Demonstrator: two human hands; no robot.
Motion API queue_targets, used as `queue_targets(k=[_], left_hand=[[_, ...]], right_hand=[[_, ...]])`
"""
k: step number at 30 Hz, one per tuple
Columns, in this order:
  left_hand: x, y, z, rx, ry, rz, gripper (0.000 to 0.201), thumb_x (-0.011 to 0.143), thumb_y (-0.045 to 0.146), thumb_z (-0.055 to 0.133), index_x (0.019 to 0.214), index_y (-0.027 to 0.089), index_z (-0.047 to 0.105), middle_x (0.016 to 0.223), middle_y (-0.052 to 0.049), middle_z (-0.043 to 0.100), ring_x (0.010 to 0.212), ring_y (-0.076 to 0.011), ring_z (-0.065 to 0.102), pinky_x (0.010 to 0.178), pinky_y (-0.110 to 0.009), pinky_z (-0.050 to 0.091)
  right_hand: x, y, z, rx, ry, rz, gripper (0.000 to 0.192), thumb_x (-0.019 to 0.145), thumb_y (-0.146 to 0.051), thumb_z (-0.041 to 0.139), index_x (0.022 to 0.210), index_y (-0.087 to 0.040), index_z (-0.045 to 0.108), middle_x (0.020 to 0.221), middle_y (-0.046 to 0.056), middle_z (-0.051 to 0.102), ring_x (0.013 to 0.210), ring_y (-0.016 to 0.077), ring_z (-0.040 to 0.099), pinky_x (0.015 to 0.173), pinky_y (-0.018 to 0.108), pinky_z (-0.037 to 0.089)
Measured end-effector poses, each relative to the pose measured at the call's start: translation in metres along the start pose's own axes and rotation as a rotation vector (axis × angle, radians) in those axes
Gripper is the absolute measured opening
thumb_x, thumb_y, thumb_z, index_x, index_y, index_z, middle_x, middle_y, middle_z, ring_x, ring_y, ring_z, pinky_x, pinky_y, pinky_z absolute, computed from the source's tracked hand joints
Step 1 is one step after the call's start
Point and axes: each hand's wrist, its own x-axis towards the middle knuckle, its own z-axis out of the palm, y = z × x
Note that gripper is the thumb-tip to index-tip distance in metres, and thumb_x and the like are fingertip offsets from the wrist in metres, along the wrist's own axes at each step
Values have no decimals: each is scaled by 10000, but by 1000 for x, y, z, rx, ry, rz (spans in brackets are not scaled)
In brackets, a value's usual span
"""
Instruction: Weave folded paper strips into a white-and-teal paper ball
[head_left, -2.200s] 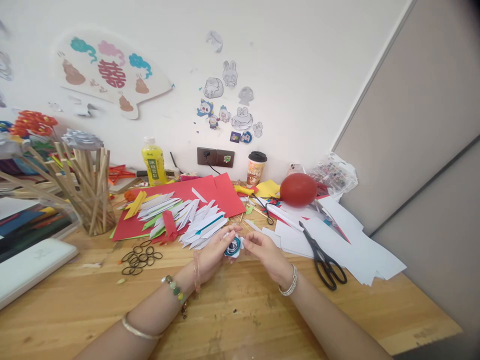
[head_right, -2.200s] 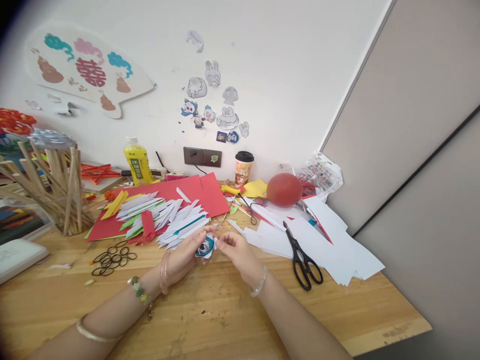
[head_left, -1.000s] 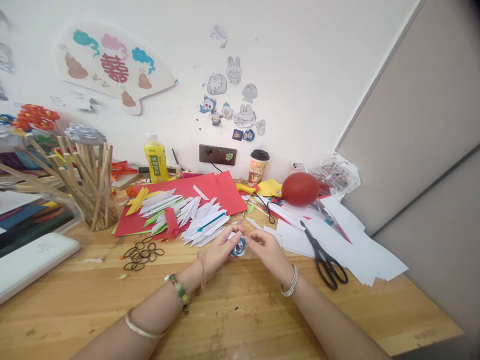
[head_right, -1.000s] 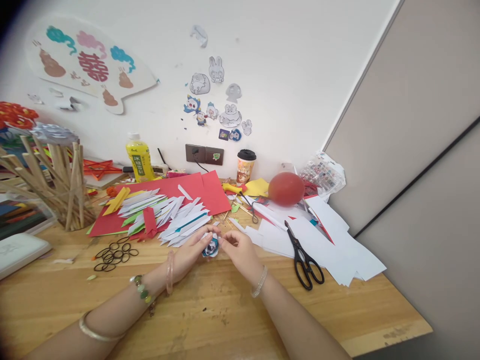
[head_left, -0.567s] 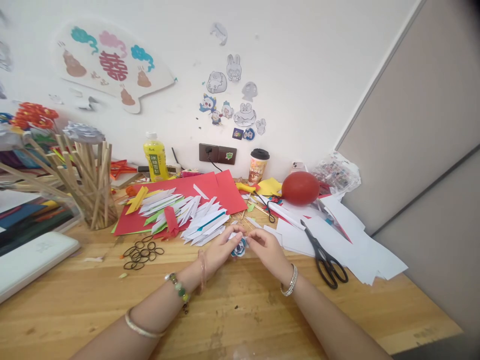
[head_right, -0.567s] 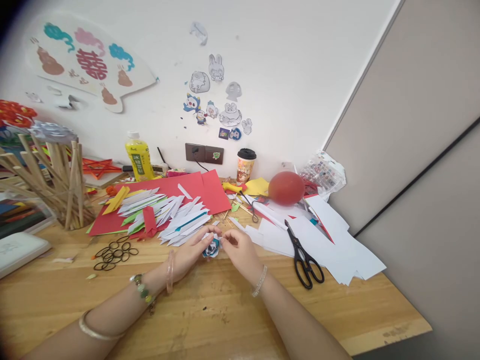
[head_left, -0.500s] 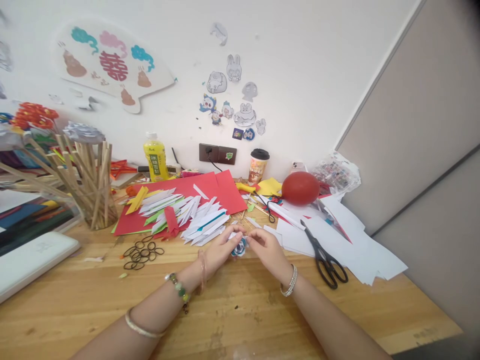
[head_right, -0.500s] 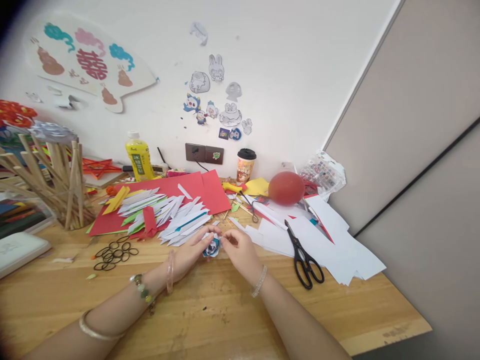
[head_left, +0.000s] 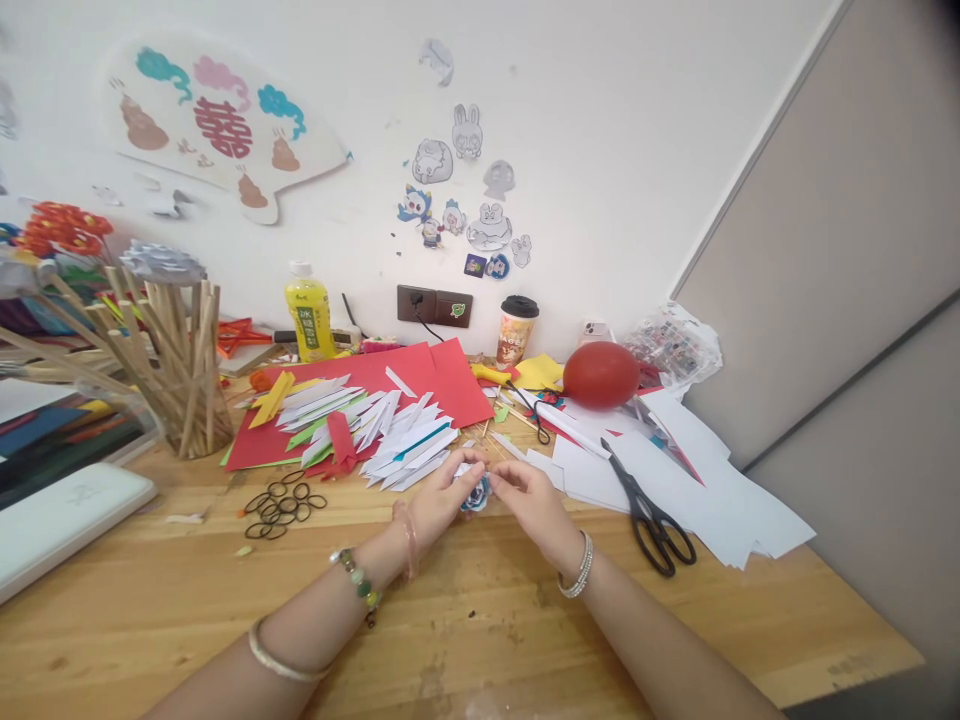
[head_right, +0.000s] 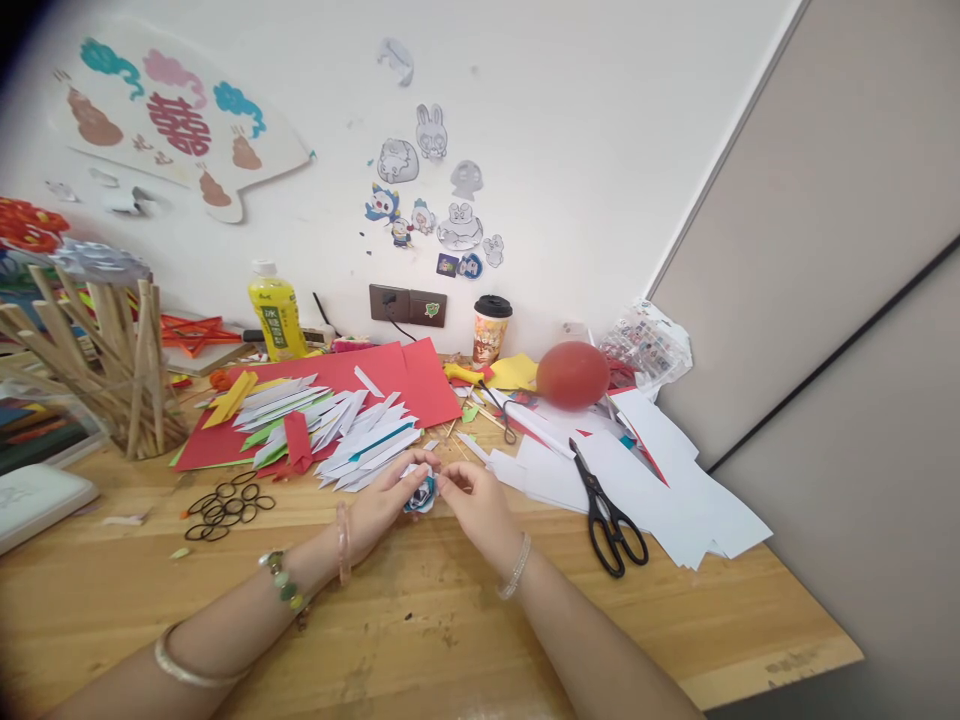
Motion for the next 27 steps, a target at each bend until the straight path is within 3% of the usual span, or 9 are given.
queue_targets(k=[11, 20, 27], left_hand=[[-3, 12, 5, -153, 52, -53, 326, 710, 503, 545, 846, 208, 516, 699, 28, 512, 595, -119, 471, 482, -203, 382], [-3, 12, 6, -168, 71, 40, 330, 721, 490, 534, 849, 188, 498, 674, 28, 489, 569, -111, 450, 483, -210, 387], [-2, 10, 4, -35, 71, 85, 284, 737, 460, 520, 834, 194, 509, 688, 21, 509, 618, -124, 455, 545, -220, 387]], right_hand=[[0, -4, -4, 268, -92, 109, 287, 729, -445, 586, 804, -170, 618, 791, 24, 617, 727, 156, 552, 697, 284, 429], [-1, -8, -4, 176, -12, 90, 256, 709, -413, 614, 734, -161, 577, 698, -10, 564, 655, 123, 498, 656, 257, 402], [-2, -4, -3, 83, 54, 45, 229, 713, -385, 610, 697, -165, 549, 667, -17, 538, 647, 121, 484, 625, 243, 387]])
